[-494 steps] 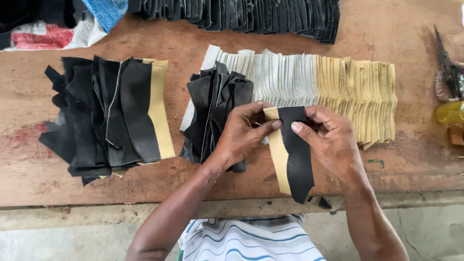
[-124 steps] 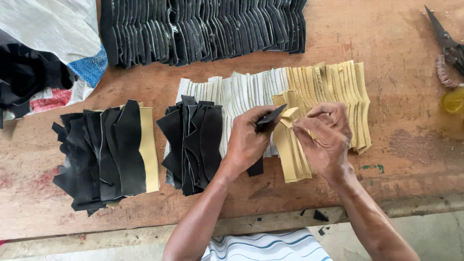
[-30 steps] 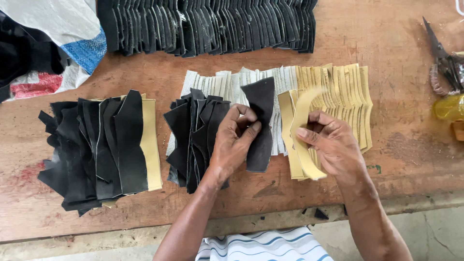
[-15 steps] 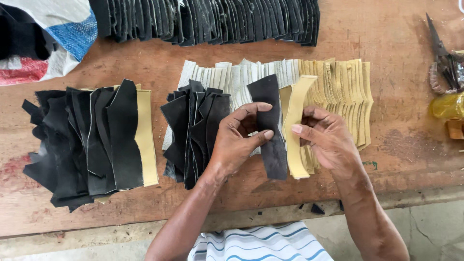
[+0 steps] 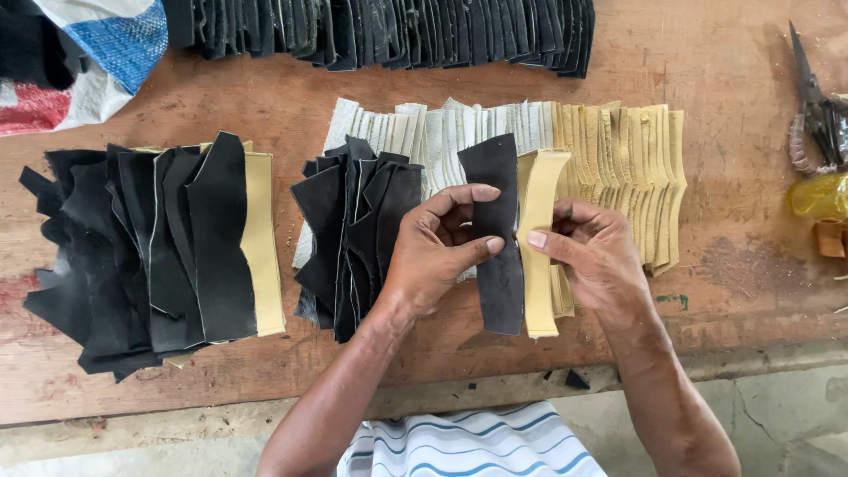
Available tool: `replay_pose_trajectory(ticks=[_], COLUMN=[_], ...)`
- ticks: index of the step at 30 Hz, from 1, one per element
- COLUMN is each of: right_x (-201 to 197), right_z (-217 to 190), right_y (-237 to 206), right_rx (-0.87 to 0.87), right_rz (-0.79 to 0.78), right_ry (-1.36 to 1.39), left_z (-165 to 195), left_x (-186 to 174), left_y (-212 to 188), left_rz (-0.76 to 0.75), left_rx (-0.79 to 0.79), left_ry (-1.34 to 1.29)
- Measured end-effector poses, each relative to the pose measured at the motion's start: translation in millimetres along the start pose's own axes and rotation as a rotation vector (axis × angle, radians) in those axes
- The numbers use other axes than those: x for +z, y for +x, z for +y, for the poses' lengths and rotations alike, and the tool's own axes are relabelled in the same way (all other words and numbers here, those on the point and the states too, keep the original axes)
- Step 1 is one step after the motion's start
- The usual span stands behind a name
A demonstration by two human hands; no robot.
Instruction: The person repeatedly picks a black rubber piece and a beige fabric piece, aligns them by hand, and places the paired set into a growing stack on the table. The process is repeated with multiple identical pairs.
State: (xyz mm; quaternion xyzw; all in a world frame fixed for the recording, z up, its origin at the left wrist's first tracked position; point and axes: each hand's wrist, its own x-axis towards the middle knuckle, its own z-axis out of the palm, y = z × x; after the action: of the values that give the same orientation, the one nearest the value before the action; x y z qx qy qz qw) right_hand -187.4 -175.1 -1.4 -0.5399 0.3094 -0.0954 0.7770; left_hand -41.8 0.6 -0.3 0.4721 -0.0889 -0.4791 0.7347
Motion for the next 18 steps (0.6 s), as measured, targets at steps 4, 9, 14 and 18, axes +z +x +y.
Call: replay_pose_trajectory(ticks=[4, 9, 14, 18], right_x=[-0.6, 0.8, 0.8, 0.6], right_z=[1.3, 1.3, 2.0, 2.6], right_y=[-2.1, -3.4, -3.1, -2.5], right_rx=[-0.008, -0.004, -0.004, -0.003], right_rz=[-0.018, -0.013, -0.016, -0.011], right_ry=[0.046, 0.042, 0.059, 0.047], left_z=[0.9, -1.4, -3.0, -1.4], left_x=[-0.2, -0.6, -0.9, -0.3], left_y=[-0.7, -0.4, -0.6, -0.5], left_rz=[-0.015, -0.017, -0.020, -0.019], left_rx=[0.014, 0.017, 0.034, 0.038], left_ry=[0.006, 0.055, 0.099, 0.102])
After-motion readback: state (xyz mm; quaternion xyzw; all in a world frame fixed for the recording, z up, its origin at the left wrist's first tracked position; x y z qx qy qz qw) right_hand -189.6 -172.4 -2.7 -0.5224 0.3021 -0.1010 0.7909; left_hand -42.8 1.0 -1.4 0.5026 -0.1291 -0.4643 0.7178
